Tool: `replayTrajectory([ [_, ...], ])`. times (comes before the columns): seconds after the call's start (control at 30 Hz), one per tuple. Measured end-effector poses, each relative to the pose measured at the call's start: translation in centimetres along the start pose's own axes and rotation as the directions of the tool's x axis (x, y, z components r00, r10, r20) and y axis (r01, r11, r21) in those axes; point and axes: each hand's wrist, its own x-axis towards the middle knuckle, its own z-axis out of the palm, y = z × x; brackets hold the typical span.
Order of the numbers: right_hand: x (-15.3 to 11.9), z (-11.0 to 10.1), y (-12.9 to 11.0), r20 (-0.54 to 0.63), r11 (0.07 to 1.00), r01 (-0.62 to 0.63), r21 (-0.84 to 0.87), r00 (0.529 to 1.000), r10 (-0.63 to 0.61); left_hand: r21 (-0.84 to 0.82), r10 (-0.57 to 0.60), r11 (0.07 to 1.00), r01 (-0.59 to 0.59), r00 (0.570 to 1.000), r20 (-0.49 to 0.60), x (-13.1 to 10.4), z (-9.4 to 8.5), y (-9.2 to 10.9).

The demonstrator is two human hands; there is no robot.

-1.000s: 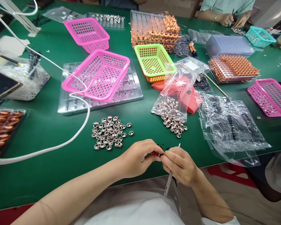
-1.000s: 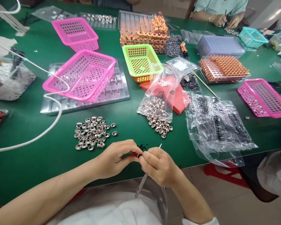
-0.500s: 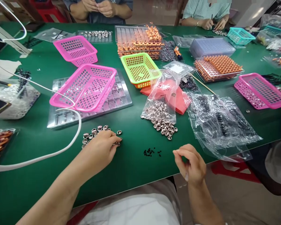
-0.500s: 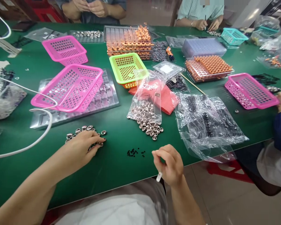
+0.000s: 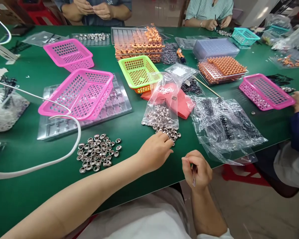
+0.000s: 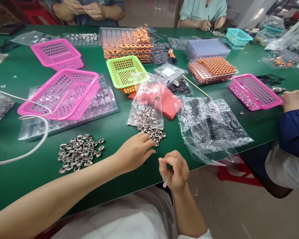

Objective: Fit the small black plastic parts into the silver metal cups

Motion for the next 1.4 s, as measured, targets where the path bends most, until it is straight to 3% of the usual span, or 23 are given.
replayTrajectory([
  [0.13,-0.1,0.1,0.1,-0.001,1.0,-0.003,0.002,1.0,0.003,0.063,-0.01,0.998,0.011,1.0,-0.016,1.4,1.4,-0.2],
  [0.33,0.1,0.2,0.0,-0.005,0.998,-0.025,0.055,1.0,0.025,0.046,0.006,0.999,-0.003,0.998,-0.063,1.2,1.7,-0.3],
  [0.5,0.2,-0.2,0.2,-0.023,0.962,-0.215,0.167,0.975,0.222,-0.111,0.022,0.993,-0.046,0.978,-0.208,-1.6,0.8,-0.4],
  [0.63,0.2,-0.4,0.4,0.041,0.861,-0.386,0.33,0.918,0.395,-0.253,-0.117,0.966,0.047,0.956,-0.27,-5.4,-0.2,-1.2],
  [0.77,0.1,0.5,0.1,0.167,0.794,-0.437,0.423,0.899,0.405,-0.363,-0.229,0.921,0.139,0.949,-0.218,-7.7,-0.5,-2.4],
  [0.93,-0.5,1.6,-0.8,0.312,0.7,-0.528,0.481,0.849,0.426,-0.493,-0.257,0.857,0.152,0.954,-0.153,-8.1,0.1,-3.6],
  [1.07,-0.5,1.2,-1.2,0.31,0.681,-0.558,0.475,0.83,0.463,-0.558,-0.294,0.811,0.18,0.948,-0.122,-8.1,0.5,-4.1],
  [1.3,-0.5,0.3,-2.2,0.272,0.676,-0.671,0.305,0.742,0.613,-0.691,-0.45,0.664,0.286,0.891,-0.064,-7.8,0.5,-4.1],
  [1.4,-0.8,0.1,-2.4,0.25,0.685,-0.673,0.28,0.74,0.625,-0.73,-0.484,0.605,0.318,0.875,-0.02,-7.7,0.4,-4.1],
])
